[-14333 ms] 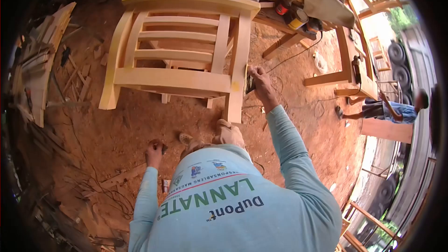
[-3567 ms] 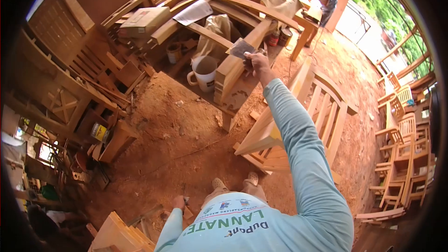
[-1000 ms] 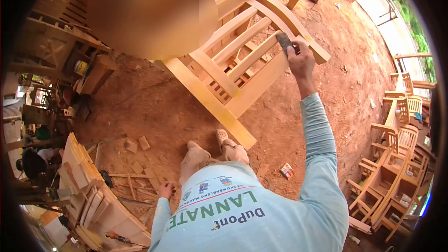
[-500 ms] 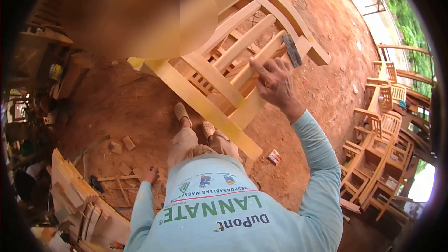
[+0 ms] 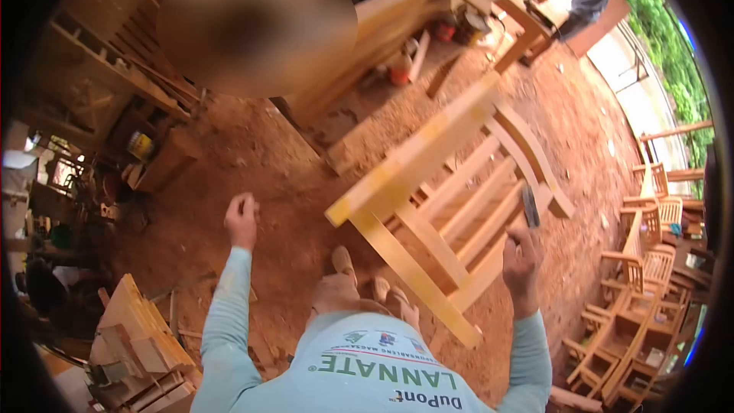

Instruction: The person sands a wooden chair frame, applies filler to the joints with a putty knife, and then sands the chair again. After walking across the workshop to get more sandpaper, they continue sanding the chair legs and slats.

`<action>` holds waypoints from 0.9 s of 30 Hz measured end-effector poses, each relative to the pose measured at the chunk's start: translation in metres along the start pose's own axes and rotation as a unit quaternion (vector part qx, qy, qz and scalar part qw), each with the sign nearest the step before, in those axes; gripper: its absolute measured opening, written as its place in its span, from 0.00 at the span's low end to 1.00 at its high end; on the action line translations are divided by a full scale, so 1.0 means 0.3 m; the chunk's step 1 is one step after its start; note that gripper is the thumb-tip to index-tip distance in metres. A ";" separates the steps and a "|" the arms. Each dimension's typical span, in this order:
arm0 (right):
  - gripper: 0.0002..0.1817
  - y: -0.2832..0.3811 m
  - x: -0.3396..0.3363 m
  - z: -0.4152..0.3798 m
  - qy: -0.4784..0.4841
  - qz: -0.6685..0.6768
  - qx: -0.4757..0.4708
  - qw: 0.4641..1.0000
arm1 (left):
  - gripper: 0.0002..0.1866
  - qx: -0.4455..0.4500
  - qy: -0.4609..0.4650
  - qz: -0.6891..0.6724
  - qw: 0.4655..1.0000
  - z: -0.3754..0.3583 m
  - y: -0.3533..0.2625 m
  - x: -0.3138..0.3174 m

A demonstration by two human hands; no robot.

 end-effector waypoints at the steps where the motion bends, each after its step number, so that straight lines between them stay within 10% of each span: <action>1: 0.09 0.016 0.009 -0.004 -0.002 0.008 0.005 1.000 | 0.11 0.052 0.006 -0.026 0.998 0.086 -0.158 0.066; 4: 0.08 0.049 0.029 -0.046 -0.007 0.020 0.029 0.999 | 0.12 0.136 0.044 -0.064 0.988 0.279 -0.529 0.280; 6: 0.08 0.067 0.043 -0.062 -0.020 0.026 0.036 0.999 | 0.14 0.345 -0.047 0.054 0.936 0.344 -0.780 0.386; 11: 0.08 0.118 -0.015 -0.123 -0.054 0.016 0.060 0.997 | 0.37 0.309 -0.139 0.404 0.850 0.536 -0.928 0.623; 17: 0.09 0.074 -0.071 -0.251 -0.105 0.023 0.122 0.987 | 0.36 0.089 0.075 0.297 0.948 0.620 -0.904 0.675; 27: 0.10 0.083 -0.029 -0.198 -0.108 0.171 0.152 0.967 | 0.14 0.226 0.061 -0.032 0.972 0.601 -1.028 0.697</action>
Point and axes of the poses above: each hand's wrist, its own z-axis towards the middle knuckle, its own x-axis out of the palm, y = z × x, the point moved 9 cm from there along z, towards the middle knuckle, and after that the axes turned 4 degrees about -z, right-handed, at the moved point
